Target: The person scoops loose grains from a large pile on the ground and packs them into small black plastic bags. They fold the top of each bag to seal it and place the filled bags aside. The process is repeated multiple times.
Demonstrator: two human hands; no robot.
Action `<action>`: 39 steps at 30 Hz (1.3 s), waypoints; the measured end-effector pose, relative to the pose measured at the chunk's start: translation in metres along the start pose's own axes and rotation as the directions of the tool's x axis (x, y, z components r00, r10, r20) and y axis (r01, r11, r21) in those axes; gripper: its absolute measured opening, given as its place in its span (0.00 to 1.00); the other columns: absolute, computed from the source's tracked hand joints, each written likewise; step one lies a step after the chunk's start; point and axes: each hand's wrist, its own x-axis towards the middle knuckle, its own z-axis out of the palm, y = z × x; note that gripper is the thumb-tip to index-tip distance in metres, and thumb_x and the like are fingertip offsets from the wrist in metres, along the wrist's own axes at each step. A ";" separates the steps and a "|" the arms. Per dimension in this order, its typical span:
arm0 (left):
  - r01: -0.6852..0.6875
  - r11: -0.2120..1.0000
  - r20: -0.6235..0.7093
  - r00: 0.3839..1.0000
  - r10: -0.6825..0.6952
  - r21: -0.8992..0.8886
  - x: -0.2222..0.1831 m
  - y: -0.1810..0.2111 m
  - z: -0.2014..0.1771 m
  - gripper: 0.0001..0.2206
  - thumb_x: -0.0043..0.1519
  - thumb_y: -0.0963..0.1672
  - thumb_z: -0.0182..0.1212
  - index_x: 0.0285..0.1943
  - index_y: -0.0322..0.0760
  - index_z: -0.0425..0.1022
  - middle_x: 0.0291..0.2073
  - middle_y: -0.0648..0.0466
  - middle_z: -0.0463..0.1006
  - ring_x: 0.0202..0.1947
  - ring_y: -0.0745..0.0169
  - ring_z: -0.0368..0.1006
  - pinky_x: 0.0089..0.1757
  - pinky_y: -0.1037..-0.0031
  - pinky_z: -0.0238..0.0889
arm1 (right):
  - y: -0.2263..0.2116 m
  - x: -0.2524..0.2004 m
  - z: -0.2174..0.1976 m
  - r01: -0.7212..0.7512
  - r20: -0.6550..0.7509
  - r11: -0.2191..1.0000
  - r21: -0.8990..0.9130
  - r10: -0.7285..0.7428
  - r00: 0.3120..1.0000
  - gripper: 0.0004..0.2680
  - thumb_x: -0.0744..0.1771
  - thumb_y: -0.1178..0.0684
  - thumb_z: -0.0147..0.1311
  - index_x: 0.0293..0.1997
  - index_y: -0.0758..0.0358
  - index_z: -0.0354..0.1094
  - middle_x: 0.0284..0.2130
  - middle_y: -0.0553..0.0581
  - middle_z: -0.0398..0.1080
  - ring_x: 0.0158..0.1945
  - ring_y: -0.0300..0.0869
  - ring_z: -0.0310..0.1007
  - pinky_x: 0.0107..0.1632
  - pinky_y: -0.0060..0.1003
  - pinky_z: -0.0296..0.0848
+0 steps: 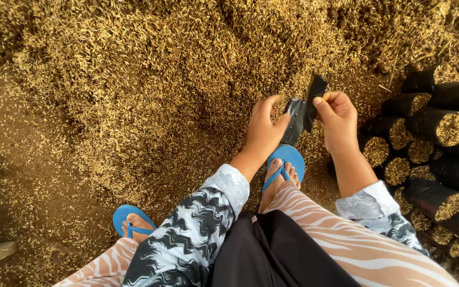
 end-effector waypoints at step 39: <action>0.232 0.966 0.014 0.973 -0.232 -0.115 0.018 -0.008 -0.092 0.07 0.64 0.45 0.63 0.41 0.35 0.77 0.30 0.57 0.79 0.29 0.69 0.74 0.35 0.74 0.71 | 0.002 -0.015 0.060 0.250 0.177 0.952 -0.178 -0.219 0.959 0.05 0.71 0.63 0.55 0.52 0.65 0.69 0.43 0.49 0.71 0.45 0.31 0.69 0.50 0.27 0.70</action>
